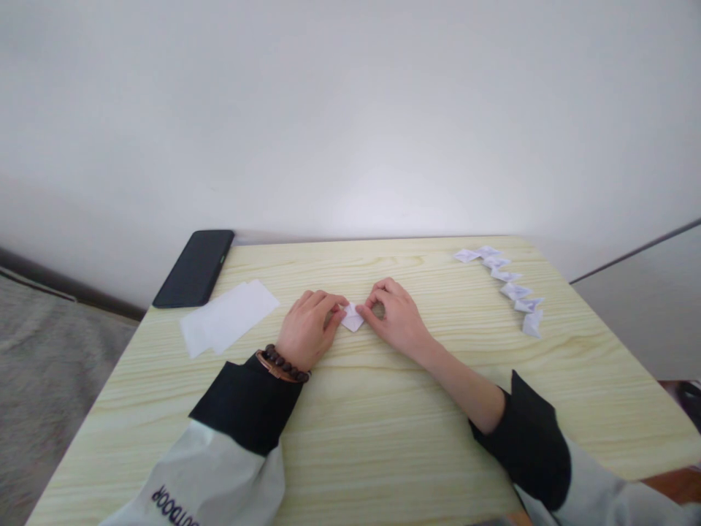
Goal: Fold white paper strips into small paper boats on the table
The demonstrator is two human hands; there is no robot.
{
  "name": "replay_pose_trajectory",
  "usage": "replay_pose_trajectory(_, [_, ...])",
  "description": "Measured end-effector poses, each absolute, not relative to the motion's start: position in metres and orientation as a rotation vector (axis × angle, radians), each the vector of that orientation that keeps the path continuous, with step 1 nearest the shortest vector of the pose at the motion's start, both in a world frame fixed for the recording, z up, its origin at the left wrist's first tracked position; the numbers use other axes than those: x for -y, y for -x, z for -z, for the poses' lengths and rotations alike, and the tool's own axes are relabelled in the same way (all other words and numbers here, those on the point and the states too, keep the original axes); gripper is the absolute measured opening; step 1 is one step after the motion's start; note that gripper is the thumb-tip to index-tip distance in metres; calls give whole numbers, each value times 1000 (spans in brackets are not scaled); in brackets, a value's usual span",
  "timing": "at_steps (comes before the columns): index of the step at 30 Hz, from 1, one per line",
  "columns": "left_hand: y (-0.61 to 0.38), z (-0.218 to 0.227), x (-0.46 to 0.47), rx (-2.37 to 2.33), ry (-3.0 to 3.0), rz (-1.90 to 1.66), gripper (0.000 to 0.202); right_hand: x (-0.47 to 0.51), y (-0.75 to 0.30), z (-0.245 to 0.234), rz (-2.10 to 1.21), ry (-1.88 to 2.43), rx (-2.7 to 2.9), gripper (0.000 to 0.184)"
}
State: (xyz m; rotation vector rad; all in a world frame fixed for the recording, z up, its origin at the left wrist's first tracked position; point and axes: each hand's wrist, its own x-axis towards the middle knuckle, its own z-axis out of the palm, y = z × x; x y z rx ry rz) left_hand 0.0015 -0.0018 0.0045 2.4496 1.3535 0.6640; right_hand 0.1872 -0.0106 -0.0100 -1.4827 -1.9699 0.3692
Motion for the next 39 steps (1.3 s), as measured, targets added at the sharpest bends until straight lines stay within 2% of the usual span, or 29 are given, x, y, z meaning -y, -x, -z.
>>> replay_pose_trajectory(13, [-1, -2, 2, -1417, -2517, -665, 27, 11, -186, 9, -370, 1474, 2001, 12])
replay_pose_trajectory(25, [-2, -3, 0, -1417, -2309, -766, 12, 17, -187, 6, -333, 1374, 2083, 17])
replay_pose_trajectory(28, [-3, -7, 0, -1437, -2173, -750, 15, 17, -188, 4, -340, 1365, 2108, 18])
replay_pose_trajectory(35, [2, -9, -2, -1266, -1907, -815, 28, 17, -191, -2, -558, 1269, 2036, 17])
replay_pose_trajectory(39, [3, -8, -3, -1295, -1916, -836, 27, 17, -192, -5, -630, 1220, 2017, 17])
